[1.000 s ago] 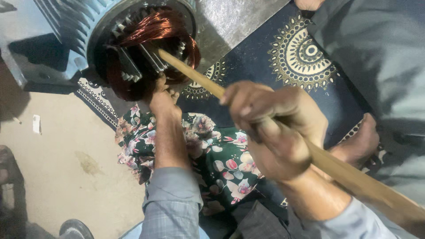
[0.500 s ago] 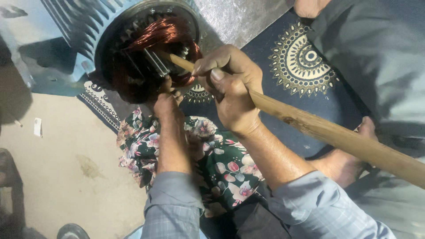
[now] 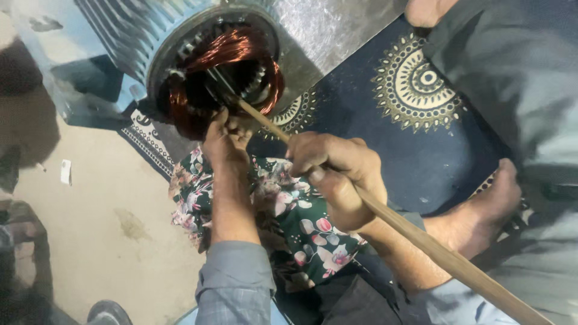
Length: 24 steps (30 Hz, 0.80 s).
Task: The person sits on the floor next to an electric motor stator with copper windings. They spread a floral cloth over their lap, tuck cloth around the windings, and use a long wooden rod to press and lever the copper coils into position inside the stator, steadying the coils with the other hand.
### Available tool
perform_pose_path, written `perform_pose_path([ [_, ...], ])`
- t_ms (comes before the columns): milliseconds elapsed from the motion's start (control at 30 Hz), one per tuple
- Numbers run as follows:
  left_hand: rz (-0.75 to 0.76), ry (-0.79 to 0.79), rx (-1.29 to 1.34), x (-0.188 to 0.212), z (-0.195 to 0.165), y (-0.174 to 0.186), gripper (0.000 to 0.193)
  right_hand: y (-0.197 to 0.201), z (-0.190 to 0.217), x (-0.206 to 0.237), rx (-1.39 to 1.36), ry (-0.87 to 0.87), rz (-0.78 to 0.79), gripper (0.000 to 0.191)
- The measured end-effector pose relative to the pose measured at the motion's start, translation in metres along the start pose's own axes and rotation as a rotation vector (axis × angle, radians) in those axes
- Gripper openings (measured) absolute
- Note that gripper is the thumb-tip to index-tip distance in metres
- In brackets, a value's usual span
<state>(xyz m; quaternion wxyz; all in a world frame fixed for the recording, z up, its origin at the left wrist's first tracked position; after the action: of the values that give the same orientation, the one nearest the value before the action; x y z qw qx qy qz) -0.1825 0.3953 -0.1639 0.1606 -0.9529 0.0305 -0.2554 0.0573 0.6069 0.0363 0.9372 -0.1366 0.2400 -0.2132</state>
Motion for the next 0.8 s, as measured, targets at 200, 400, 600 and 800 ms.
perform_pose_path([
  [200,-0.315,0.176,-0.691,0.006,0.011,0.014,0.041,0.004,-0.019,0.005,-0.151,0.018,-0.052,0.018],
  [400,-0.241,-0.032,-0.745,0.04,0.03,-0.004,0.06,-0.002,-0.017,0.014,-0.135,0.032,0.006,0.015],
  [600,-0.135,-0.926,-1.385,0.062,-0.003,-0.018,0.064,-0.012,-0.014,0.012,-0.088,0.044,0.062,0.013],
  [800,-0.091,-0.715,-1.577,0.042,0.016,0.004,0.072,-0.022,-0.003,0.027,-0.102,0.118,0.092,0.014],
])
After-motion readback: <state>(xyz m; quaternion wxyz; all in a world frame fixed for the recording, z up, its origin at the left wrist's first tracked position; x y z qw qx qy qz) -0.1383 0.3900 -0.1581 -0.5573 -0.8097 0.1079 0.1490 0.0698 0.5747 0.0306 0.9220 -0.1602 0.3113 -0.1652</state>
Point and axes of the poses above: each hand's wrist, its own x-axis away from the middle knuckle, its own y-axis out of the back of the hand, z = x × y, the point moved 7 cm from there along -x, towards the middle knuckle, and after that the axes turned 3 degrees about y, right-handed, at the moved point
